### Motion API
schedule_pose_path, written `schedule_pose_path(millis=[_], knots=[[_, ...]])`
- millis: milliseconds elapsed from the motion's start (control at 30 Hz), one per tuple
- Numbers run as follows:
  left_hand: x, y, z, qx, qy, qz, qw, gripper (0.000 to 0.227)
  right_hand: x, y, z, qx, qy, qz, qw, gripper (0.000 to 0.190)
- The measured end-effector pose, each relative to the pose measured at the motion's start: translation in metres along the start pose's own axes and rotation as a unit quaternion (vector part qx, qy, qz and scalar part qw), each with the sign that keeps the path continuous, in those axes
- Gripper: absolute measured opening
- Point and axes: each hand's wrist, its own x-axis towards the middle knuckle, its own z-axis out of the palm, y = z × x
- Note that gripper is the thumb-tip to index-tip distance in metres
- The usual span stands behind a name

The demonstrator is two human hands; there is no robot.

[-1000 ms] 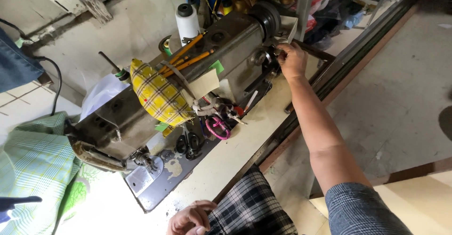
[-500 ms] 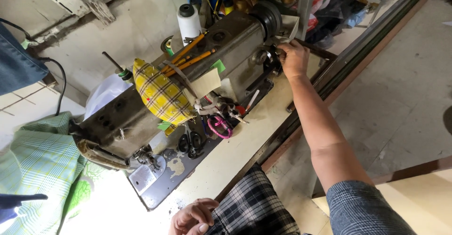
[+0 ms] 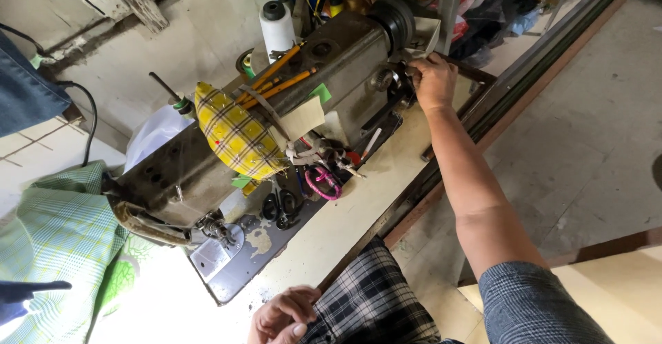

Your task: The person threads a sewing machine by hand, guiding the thread through the tension assembly and needle area. They repeatedly adjust the machine's handwheel and internal components while manipulating the thread to ensure it is properly seated.

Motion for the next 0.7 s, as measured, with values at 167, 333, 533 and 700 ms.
schedule_pose_path(millis=[167,333,533,700], knots=[[0.003,0.016,0.013,0.027,0.056,-0.047,0.997,0.013,-0.002,0.008,0.009,0.015,-0.024,-0.002,1.000,0.045],[0.008,0.031,0.020,0.074,0.076,-0.082,0.991,0.020,0.011,-0.017,-0.017,0.125,0.008,-0.053,0.991,0.038],[0.008,0.031,0.021,0.080,0.077,-0.074,0.991,0.020,0.003,-0.007,-0.005,0.147,0.002,0.000,0.989,0.040],[0.009,0.031,0.019,0.085,0.070,-0.080,0.991,0.022,0.003,-0.002,-0.003,0.144,-0.001,-0.004,0.990,0.036]])
